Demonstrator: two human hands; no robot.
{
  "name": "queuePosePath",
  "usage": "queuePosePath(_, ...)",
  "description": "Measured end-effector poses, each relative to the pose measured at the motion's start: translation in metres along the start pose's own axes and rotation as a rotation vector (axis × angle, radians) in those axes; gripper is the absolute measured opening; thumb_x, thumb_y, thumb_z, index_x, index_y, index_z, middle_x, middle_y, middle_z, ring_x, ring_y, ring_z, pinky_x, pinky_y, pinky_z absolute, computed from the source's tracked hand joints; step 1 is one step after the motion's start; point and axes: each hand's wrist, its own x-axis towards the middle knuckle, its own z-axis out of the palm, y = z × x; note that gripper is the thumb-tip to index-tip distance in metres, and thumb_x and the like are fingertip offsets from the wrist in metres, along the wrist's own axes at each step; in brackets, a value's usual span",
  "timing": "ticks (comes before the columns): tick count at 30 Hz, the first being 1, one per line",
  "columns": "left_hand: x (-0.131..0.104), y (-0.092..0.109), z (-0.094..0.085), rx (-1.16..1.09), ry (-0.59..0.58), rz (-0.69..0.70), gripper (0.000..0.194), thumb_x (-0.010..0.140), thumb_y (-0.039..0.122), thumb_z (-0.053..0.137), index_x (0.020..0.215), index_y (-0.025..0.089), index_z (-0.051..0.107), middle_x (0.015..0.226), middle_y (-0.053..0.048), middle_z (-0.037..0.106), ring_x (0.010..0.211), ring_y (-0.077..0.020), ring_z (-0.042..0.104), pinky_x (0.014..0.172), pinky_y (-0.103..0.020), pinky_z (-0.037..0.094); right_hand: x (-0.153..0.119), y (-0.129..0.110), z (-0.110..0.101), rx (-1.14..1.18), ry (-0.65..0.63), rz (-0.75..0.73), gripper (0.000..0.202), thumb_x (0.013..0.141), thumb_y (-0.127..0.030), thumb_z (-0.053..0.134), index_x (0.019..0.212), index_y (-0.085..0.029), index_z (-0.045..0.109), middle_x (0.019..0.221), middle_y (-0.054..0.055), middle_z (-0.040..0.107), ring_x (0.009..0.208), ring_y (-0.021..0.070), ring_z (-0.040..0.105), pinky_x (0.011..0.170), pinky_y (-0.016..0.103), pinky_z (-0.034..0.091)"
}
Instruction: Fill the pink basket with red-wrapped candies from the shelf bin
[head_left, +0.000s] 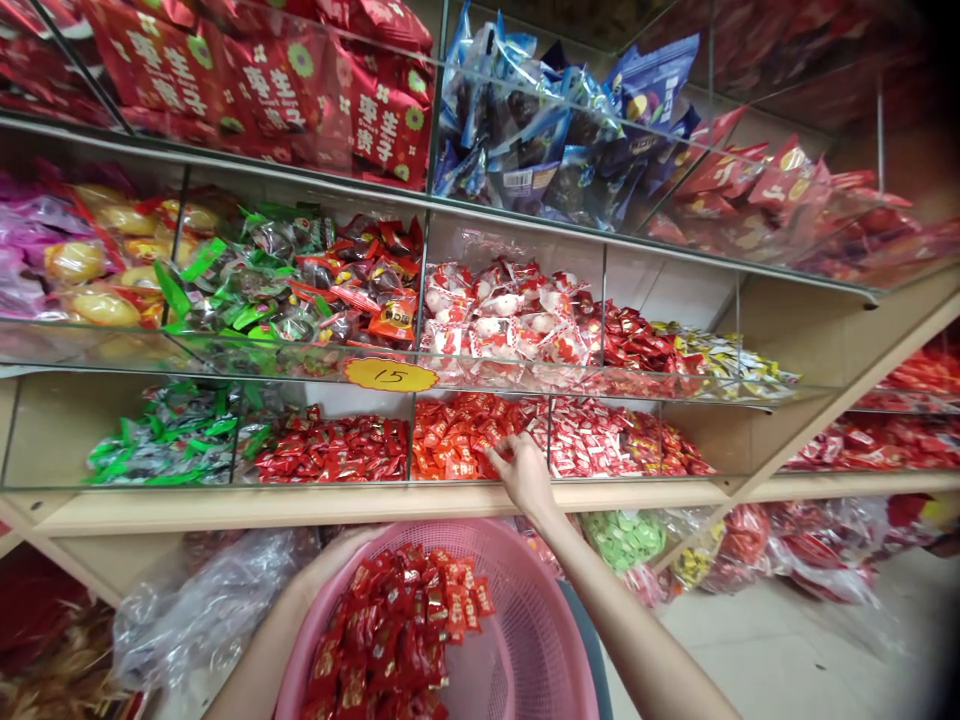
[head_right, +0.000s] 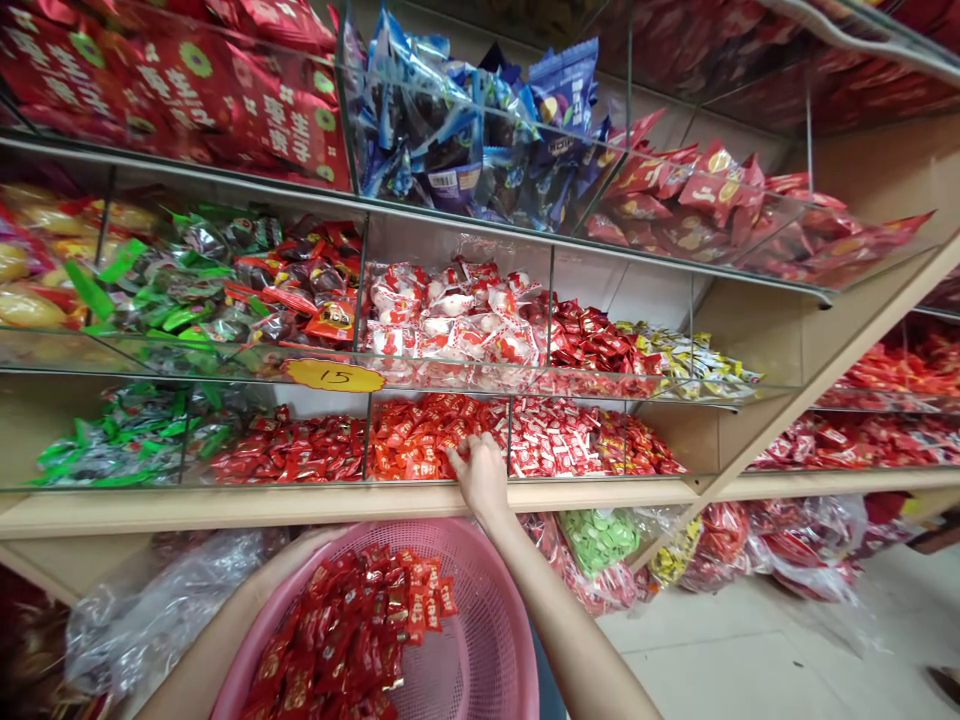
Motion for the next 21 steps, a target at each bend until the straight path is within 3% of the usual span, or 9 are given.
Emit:
queuePosePath(6, 0.000, 0.002, -0.001, 0.022, 0.028, 0.014, 0.033, 0.082, 0.032, 0.060, 0.110, 0.015, 0.061, 0.124, -0.009, 0.058, 0.120, -0.0245, 0.048, 0.106, -0.050, 0.027, -0.001, 0.004, 0.007, 0.005, 0.039, 0.070, 0.020, 0.080, -0.032, 0.057, 0.066, -0.019, 0.051, 0.073, 0.003, 0.052, 0.068, 0.0169, 0.052, 0.066, 0.027, 0.038)
queuePosePath(21, 0.002, -0.003, -0.005, 0.002, -0.022, -0.002, 0.034, 0.083, 0.036, 0.059, 0.110, 0.015, 0.062, 0.119, -0.008, 0.061, 0.118, -0.0231, 0.051, 0.107, -0.048, 0.026, 0.012, -0.001, 0.007, 0.047, -0.074, 0.198, 0.021, 0.070, -0.016, 0.055, 0.050, -0.019, 0.049, 0.057, 0.002, 0.058, 0.059, 0.0136, 0.053, 0.058, 0.024, 0.034)
